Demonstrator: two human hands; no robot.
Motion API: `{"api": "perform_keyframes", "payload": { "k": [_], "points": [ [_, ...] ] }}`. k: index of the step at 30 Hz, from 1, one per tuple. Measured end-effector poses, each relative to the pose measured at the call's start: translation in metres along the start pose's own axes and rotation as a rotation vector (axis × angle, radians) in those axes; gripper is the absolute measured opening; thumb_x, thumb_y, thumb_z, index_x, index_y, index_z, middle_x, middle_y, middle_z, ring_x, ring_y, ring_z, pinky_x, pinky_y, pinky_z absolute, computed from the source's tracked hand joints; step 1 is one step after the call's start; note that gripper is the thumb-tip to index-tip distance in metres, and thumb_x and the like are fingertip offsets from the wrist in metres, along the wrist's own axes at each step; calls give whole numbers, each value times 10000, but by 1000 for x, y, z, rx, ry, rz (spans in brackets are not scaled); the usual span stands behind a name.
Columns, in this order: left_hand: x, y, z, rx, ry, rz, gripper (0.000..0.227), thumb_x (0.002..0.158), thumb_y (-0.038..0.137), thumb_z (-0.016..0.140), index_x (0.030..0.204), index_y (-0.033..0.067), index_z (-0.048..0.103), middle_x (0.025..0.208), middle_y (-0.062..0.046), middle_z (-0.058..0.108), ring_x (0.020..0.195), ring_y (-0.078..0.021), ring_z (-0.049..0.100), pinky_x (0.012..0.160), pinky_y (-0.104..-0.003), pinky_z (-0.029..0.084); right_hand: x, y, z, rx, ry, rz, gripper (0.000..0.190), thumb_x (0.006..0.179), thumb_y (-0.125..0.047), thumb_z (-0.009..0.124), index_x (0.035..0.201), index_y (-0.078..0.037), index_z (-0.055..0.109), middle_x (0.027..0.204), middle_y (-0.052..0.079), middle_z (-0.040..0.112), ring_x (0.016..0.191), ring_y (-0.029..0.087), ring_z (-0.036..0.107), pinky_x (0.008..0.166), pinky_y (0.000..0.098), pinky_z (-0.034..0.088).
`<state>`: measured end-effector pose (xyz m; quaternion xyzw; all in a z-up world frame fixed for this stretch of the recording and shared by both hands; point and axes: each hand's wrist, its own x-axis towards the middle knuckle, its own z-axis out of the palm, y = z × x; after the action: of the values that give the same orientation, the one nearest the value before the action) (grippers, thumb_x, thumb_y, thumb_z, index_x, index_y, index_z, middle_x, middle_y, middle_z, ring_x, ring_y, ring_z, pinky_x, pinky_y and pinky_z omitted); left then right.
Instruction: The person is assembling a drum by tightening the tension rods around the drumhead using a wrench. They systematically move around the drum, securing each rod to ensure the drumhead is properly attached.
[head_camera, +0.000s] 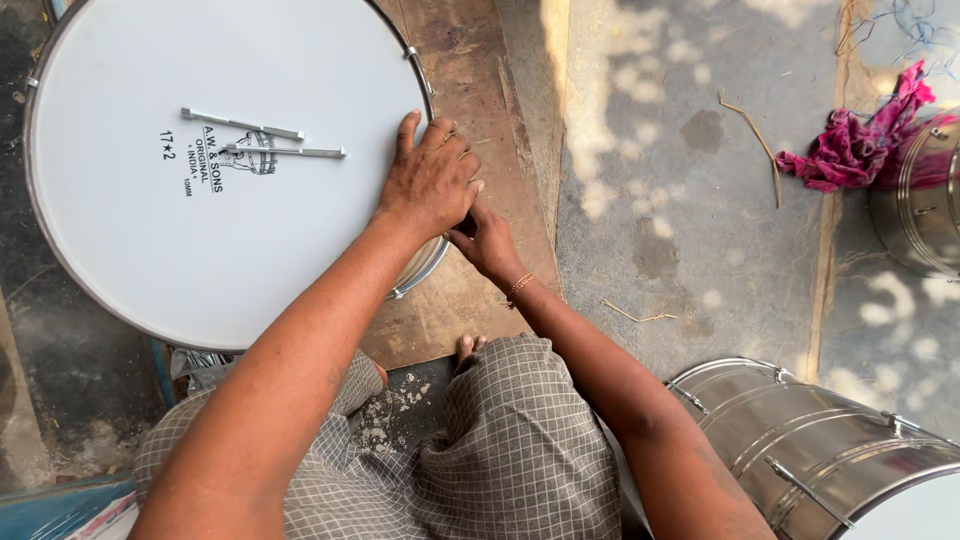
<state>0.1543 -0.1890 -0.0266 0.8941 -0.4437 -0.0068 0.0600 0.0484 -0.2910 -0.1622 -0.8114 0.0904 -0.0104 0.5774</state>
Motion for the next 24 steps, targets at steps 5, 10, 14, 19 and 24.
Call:
{"api": "perform_keyframes", "payload": {
  "k": [5, 10, 14, 19, 24],
  "points": [
    [0, 1, 0, 26, 4, 5, 256, 929, 363, 714, 994, 123, 775, 1137, -34, 690, 1350, -258, 452, 1207, -582, 134, -2, 8, 11, 82, 94, -52, 397, 850, -136, 832, 1157, -31, 604, 950, 119, 742, 864, 215, 749, 795, 353, 597],
    [1, 1, 1, 59, -23, -4, 248, 950, 357, 698, 995, 125, 774, 1117, -25, 691, 1345, -239, 452, 1215, -576, 129, -1, 14, 19, 102, 156, -74, 340, 848, -128, 843, 1063, -35, 596, 916, 103, 736, 846, 199, 737, 793, 346, 601],
    [2, 0, 7, 133, -44, 5, 275, 966, 375, 674, 1010, 123, 775, 1102, -23, 693, 1337, -231, 444, 1210, -569, 121, 0, 16, 23, 63, 146, -54, 367, 846, -157, 855, 1074, -51, 588, 950, 72, 715, 873, 178, 717, 790, 327, 600],
    [2, 0, 6, 115, -30, 6, 253, 973, 351, 676, 993, 117, 772, 1113, -25, 694, 1344, -224, 440, 1214, -571, 120, 1, 16, 26, 72, 180, -86, 385, 849, -133, 857, 1108, -44, 586, 965, 89, 681, 853, 197, 703, 786, 340, 608],
    [2, 1, 2, 82, -47, -2, 232, 956, 323, 689, 984, 108, 769, 1110, -31, 693, 1341, -222, 443, 1210, -575, 125, -2, 20, 23, 135, 162, -145, 373, 903, -93, 797, 1214, -48, 595, 1031, 65, 718, 947, 186, 737, 841, 329, 617]
  ]
}}
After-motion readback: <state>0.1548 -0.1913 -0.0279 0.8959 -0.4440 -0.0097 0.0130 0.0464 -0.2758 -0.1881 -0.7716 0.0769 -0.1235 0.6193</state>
